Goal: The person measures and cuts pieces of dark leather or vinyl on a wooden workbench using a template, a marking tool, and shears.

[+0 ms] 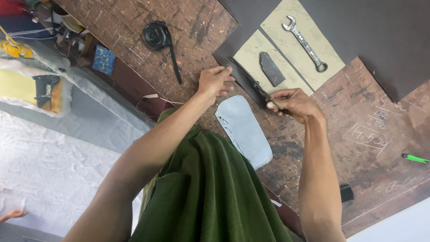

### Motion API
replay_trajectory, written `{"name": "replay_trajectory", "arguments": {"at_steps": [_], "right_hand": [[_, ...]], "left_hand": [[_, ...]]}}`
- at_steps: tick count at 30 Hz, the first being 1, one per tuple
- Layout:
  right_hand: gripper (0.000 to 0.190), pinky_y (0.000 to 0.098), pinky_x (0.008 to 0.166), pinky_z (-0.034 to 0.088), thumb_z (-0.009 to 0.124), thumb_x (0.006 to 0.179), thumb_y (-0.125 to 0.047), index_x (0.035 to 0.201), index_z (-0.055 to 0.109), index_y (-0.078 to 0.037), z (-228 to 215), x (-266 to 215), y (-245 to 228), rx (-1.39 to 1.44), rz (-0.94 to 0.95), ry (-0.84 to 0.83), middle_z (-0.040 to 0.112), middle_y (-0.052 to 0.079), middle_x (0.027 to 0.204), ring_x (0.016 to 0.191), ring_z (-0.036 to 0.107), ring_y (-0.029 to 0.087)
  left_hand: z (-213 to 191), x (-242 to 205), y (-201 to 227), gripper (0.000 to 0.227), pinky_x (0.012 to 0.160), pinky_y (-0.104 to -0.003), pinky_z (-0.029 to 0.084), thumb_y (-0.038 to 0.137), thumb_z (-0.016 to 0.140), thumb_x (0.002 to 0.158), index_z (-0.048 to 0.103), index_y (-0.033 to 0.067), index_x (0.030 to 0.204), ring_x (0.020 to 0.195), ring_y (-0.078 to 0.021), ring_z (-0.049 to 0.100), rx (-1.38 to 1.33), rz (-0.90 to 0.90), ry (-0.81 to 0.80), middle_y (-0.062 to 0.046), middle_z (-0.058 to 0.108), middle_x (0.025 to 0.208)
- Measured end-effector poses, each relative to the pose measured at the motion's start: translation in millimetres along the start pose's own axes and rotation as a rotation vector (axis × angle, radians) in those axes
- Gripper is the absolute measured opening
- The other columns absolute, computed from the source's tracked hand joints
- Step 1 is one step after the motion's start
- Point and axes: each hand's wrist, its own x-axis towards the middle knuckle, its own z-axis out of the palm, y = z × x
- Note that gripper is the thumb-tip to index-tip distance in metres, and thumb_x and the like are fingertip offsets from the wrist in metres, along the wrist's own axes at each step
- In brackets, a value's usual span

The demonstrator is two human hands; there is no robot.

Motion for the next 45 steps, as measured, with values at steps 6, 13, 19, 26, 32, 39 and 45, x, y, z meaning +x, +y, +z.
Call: {"name": "replay_trajectory", "arguments": {"at_steps": [6, 13, 19, 26, 32, 39, 45], "right_hand": [[0.032, 0.0202, 0.046, 0.048, 0.086, 0.071, -0.002, 0.101, 0.077, 0.001, 2, 2, 1, -0.030, -0.018, 0.015, 0.075, 0.009, 0.077, 0.056, 0.062, 0.010], [0.031, 0.0205, 0.045, 0.049, 0.085, 0.071, -0.001, 0.101, 0.077, 0.001, 8, 1, -4, 0.009, -0.008, 0.012, 0.075, 0.009, 0.076, 0.055, 0.063, 0.010], [0.028, 0.0208, 0.044, 0.047, 0.085, 0.073, -0.001, 0.100, 0.077, 0.002, 18, 8, -12, -0.007, -0.024, 0.019, 0.074, 0.010, 0.075, 0.054, 0.062, 0.011], [0.028, 0.0212, 0.044, 0.048, 0.085, 0.071, -0.002, 0.098, 0.077, 0.002, 25, 5, -23, -0.009, -0.027, -0.004, 0.073, 0.010, 0.074, 0.055, 0.063, 0.011], [0.027, 0.0212, 0.047, 0.049, 0.088, 0.072, -0.003, 0.096, 0.076, 0.002, 34, 14, -32, -0.034, -0.048, 0.021, 0.072, 0.009, 0.074, 0.056, 0.061, 0.012], [0.027, 0.0235, 0.048, 0.051, 0.086, 0.072, -0.001, 0.097, 0.075, 0.003, 45, 11, -41, -0.032, -0.063, -0.007, 0.072, 0.010, 0.075, 0.057, 0.063, 0.013], [0.032, 0.0245, 0.050, 0.053, 0.085, 0.071, 0.001, 0.101, 0.075, 0.005, 39, -12, -28, 0.117, -0.179, -0.011, 0.074, 0.012, 0.077, 0.058, 0.065, 0.015]], "left_hand": [[-1, -1, -1, 0.038, 0.045, -0.024, 0.050, 0.030, 0.068, 0.095, 0.070, 0.0053, 0.123, 0.062, -0.0132, 0.072, -0.001, 0.000, -0.008, -0.010, 0.079, 0.097], [-3, -1, 0, 0.039, 0.046, -0.024, 0.051, 0.031, 0.069, 0.094, 0.068, 0.0061, 0.125, 0.063, -0.0135, 0.074, 0.005, -0.006, -0.015, -0.010, 0.079, 0.097], [-3, -1, -1, 0.040, 0.045, -0.024, 0.051, 0.032, 0.069, 0.094, 0.069, 0.0066, 0.125, 0.063, -0.0134, 0.074, 0.012, 0.002, -0.021, -0.010, 0.079, 0.097], [-4, 1, -3, 0.039, 0.046, -0.024, 0.050, 0.031, 0.071, 0.093, 0.070, 0.0068, 0.123, 0.064, -0.0145, 0.074, -0.032, -0.012, -0.037, -0.010, 0.078, 0.097], [-4, 1, -5, 0.036, 0.047, -0.024, 0.050, 0.032, 0.069, 0.093, 0.069, 0.0088, 0.120, 0.063, -0.0143, 0.074, -0.023, -0.013, -0.033, -0.009, 0.079, 0.097], [-6, 1, -8, 0.035, 0.048, -0.024, 0.052, 0.029, 0.070, 0.094, 0.070, 0.0038, 0.118, 0.065, -0.0148, 0.073, -0.039, 0.011, -0.056, -0.010, 0.078, 0.096], [-86, -40, 16, 0.038, 0.064, -0.024, 0.064, 0.031, 0.067, 0.094, 0.071, 0.0019, 0.119, 0.076, -0.0158, 0.078, 0.367, 0.197, -0.130, -0.010, 0.079, 0.097]]}}
